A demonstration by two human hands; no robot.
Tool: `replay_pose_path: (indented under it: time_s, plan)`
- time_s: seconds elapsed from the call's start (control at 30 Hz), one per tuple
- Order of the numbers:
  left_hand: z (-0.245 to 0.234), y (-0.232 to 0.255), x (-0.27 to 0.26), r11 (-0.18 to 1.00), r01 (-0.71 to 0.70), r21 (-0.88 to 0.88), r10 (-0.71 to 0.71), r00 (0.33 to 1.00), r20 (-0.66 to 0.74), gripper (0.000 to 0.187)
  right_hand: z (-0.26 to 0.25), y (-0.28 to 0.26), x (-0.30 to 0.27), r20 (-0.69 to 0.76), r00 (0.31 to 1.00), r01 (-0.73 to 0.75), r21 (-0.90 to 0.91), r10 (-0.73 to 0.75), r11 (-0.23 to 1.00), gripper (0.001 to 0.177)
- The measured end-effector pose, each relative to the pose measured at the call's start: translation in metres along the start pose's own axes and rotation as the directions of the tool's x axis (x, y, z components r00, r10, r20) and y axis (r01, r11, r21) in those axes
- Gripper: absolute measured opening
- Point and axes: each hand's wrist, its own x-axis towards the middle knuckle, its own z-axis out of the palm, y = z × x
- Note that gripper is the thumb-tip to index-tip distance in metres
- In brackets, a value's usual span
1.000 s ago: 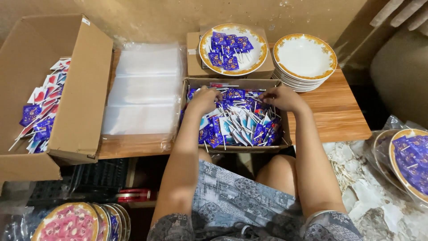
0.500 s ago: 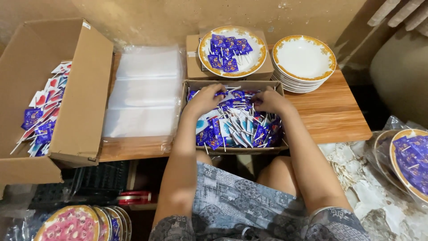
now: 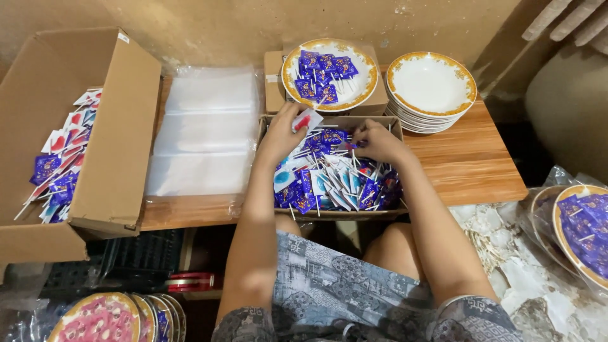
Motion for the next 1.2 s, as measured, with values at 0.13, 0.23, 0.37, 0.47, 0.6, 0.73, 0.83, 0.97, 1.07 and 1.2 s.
replay_pose_path:
  time_s: [0.13,0.23,0.37,0.47,0.6,0.73,0.83,0.97,1.07,1.2]
  plan:
    - [-0.004,0.008,-0.002,0.993,0.091,-0.080,-0.099,0.989,-0.111,0.041,-0.021,-0.019,-0.008,-0.103,0.995,0.029,0.186,-0.010,0.982,0.035]
    - [-0.005,0.007,-0.003,0.984,0.122,-0.130,-0.149,0.963,-0.223,0.037,-0.033,-0.023,-0.012,-0.229,0.973,0.093,0.287,-0.026,0.953,0.028]
    - [0.000,-0.009,0.004,1.000,0.011,0.005,-0.008,0.911,-0.413,0.028,-0.049,-0.053,-0.019,-0.404,0.914,0.177,0.486,0.040,0.856,0.028]
    - [0.004,-0.014,0.010,0.987,-0.092,0.129,0.142,0.872,-0.469,0.034,-0.049,-0.061,-0.016,-0.522,0.842,0.244,0.593,0.135,0.768,0.033]
    - [0.014,-0.008,0.016,0.953,-0.113,0.281,0.230,0.872,-0.431,0.035,-0.061,-0.079,-0.015,-0.653,0.747,0.342,0.538,0.125,0.771,0.015]
    - [0.032,-0.034,0.030,0.929,-0.171,0.327,0.301,0.864,-0.403,0.029,-0.051,-0.057,-0.006,-0.693,0.718,0.275,0.372,0.068,0.887,0.016]
    - [0.036,-0.033,0.032,0.926,-0.199,0.322,0.317,0.871,-0.374,0.031,-0.041,-0.047,0.000,-0.698,0.716,0.195,0.215,0.011,0.957,0.017]
    - [0.041,-0.025,0.037,0.892,-0.248,0.377,0.392,0.840,-0.374,0.031,-0.039,-0.044,0.007,-0.686,0.728,0.184,0.171,-0.017,0.968,0.018]
    - [0.045,-0.026,0.040,0.864,-0.245,0.440,0.423,0.827,-0.369,0.031,-0.034,-0.035,0.015,-0.679,0.734,0.179,0.151,-0.030,0.972,0.018]
    - [0.055,-0.030,0.044,0.830,-0.216,0.514,0.412,0.859,-0.305,0.027,-0.024,-0.024,0.027,-0.650,0.759,0.117,0.093,-0.029,0.989,0.017]
